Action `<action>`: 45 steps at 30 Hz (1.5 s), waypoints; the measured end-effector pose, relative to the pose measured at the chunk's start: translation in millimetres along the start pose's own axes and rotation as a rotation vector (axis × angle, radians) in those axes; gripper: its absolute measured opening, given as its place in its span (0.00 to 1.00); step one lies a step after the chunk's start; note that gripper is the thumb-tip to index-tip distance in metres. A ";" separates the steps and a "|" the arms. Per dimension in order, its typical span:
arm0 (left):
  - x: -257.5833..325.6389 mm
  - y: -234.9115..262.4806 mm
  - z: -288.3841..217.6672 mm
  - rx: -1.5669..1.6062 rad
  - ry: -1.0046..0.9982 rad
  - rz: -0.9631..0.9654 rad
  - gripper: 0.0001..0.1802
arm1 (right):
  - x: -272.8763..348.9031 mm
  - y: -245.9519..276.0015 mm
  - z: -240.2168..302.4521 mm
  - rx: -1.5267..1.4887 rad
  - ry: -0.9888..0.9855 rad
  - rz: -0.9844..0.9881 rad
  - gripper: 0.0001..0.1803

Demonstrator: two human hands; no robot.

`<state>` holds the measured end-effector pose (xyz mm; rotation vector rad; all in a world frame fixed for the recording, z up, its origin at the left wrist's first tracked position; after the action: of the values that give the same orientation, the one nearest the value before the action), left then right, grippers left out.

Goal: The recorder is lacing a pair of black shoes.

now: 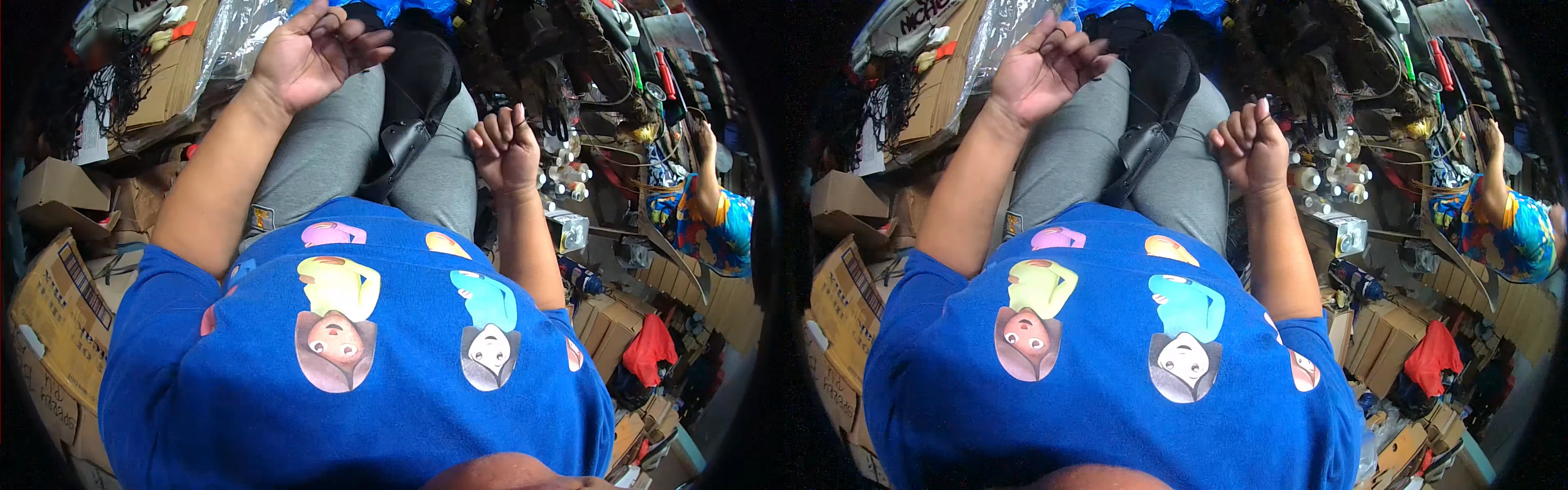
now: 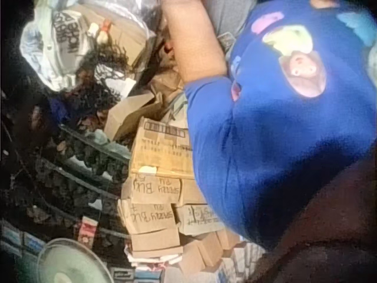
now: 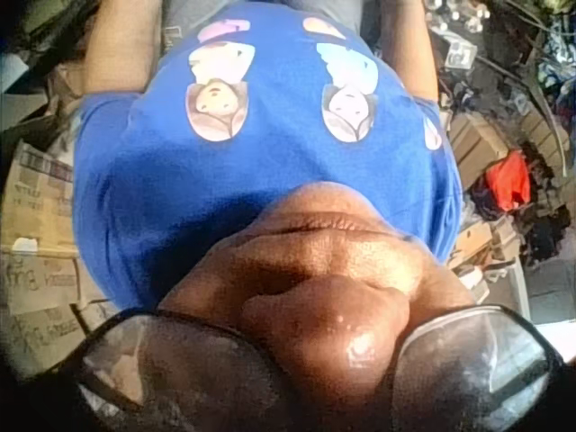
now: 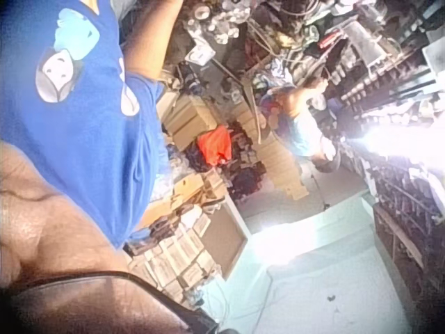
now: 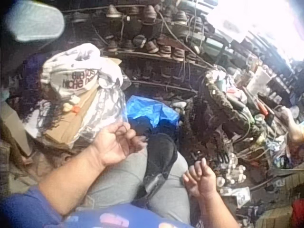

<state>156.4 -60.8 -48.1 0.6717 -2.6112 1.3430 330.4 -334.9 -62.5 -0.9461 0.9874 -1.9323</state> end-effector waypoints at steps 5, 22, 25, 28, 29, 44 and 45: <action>-16.9 36.6 0.3 -0.119 0.154 -0.140 0.24 | 20.1 22.4 3.5 0.098 0.038 0.001 0.26; 54.8 -82.9 73.0 -2.253 -0.346 0.193 0.37 | -43.7 -85.9 21.1 1.973 0.331 0.240 0.34; 58.4 -78.7 75.7 -2.093 -0.423 0.327 0.30 | -33.6 -89.9 20.8 2.098 0.295 0.149 0.30; 60.0 -72.3 81.2 -1.838 -0.447 0.430 0.26 | -21.6 -67.9 21.6 1.999 0.187 -0.004 0.27; 58.1 -70.8 81.0 -1.838 -0.487 0.426 0.24 | -20.5 -58.0 16.8 1.814 0.103 -0.106 0.25; -30.9 -66.1 94.9 -1.704 -0.609 0.275 0.22 | 2.3 -66.9 2.1 1.787 -0.046 0.303 0.12; -31.9 -64.4 97.9 -1.692 -0.608 0.275 0.22 | 3.9 -66.8 1.9 1.802 -0.007 0.331 0.10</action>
<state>221.8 -161.0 -68.6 0.3420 -2.9828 -1.3648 311.3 -311.0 -3.0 0.2800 -0.6937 -1.6185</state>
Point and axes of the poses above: each hand's wrist, its own x-axis away from the middle knuckle, its own y-axis out of the back of the hand, z = x × y, the point moved 2 cm from there along -x, towards the middle knuckle, and after that the axes turned 13 degrees about -x, right-handed, at the moved point
